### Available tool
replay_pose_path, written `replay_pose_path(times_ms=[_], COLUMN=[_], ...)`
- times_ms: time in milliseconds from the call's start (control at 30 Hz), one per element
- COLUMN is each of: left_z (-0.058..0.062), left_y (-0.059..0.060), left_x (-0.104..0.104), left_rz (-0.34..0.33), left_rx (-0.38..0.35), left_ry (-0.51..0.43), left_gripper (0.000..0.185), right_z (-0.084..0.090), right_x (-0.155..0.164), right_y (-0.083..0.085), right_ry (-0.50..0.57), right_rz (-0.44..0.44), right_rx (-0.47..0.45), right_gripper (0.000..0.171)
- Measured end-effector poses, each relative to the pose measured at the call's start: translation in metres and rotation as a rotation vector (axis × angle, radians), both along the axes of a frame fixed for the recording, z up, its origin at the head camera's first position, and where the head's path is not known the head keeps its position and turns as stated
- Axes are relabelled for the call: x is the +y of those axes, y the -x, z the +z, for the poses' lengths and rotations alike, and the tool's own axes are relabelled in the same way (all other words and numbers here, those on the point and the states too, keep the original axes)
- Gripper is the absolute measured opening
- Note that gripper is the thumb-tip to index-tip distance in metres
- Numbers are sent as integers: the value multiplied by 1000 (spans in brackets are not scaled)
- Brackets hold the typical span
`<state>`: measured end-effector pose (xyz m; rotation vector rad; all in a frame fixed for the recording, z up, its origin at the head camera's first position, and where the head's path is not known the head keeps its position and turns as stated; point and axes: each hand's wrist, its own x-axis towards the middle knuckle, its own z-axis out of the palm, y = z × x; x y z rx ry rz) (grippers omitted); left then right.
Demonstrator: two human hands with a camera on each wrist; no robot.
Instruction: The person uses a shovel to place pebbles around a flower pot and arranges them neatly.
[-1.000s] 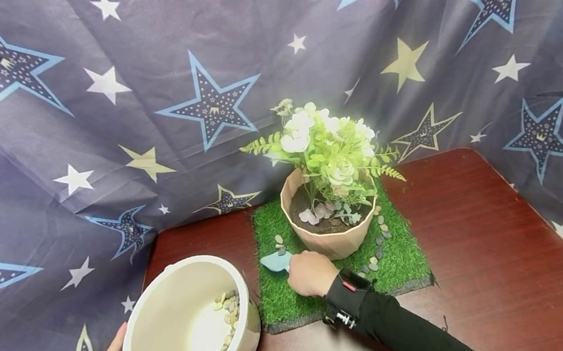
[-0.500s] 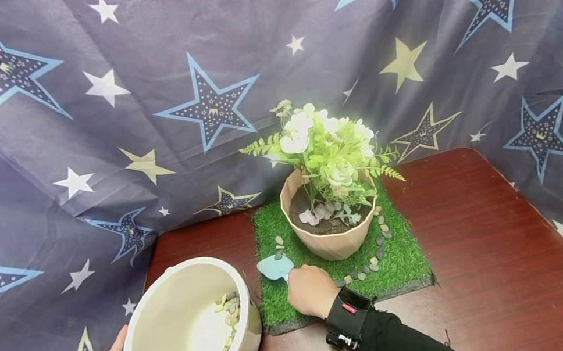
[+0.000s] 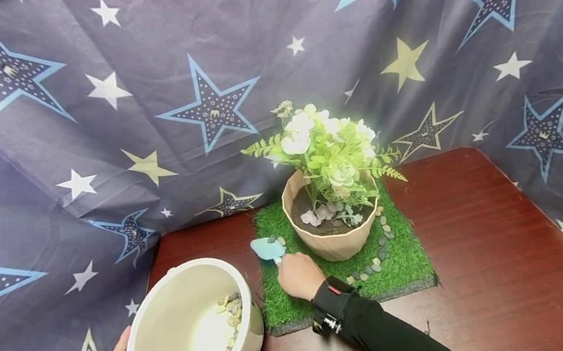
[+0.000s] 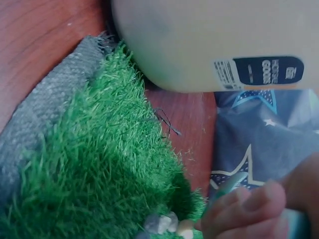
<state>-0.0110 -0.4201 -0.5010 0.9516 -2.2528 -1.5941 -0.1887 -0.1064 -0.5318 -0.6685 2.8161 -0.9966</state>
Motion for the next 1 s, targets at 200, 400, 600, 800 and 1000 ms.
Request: replay_pose_path(times_ms=[200, 400, 600, 800, 1000], left_z=[-1, 0, 2, -1, -5], left_y=[1, 0, 1, 0, -2], left_x=[0, -1, 0, -3, -8], left_rz=[-6, -1, 1, -15, -48], left_rx=[-16, -4, -34, -23, 7], left_ry=[-3, 6, 19, 10, 10], left_gripper=[98, 98, 98, 98, 99], right_z=[-13, -21, -21, -24, -20], right_x=[-5, -8, -8, -7, -8], right_y=[18, 28, 31, 31, 25], right_ry=[112, 213, 355, 533, 588], right_rz=[-55, -99, -117, -126, -144], right_rx=[-227, -407, -537, -671, -697], right_gripper=[37, 40, 43, 42, 39])
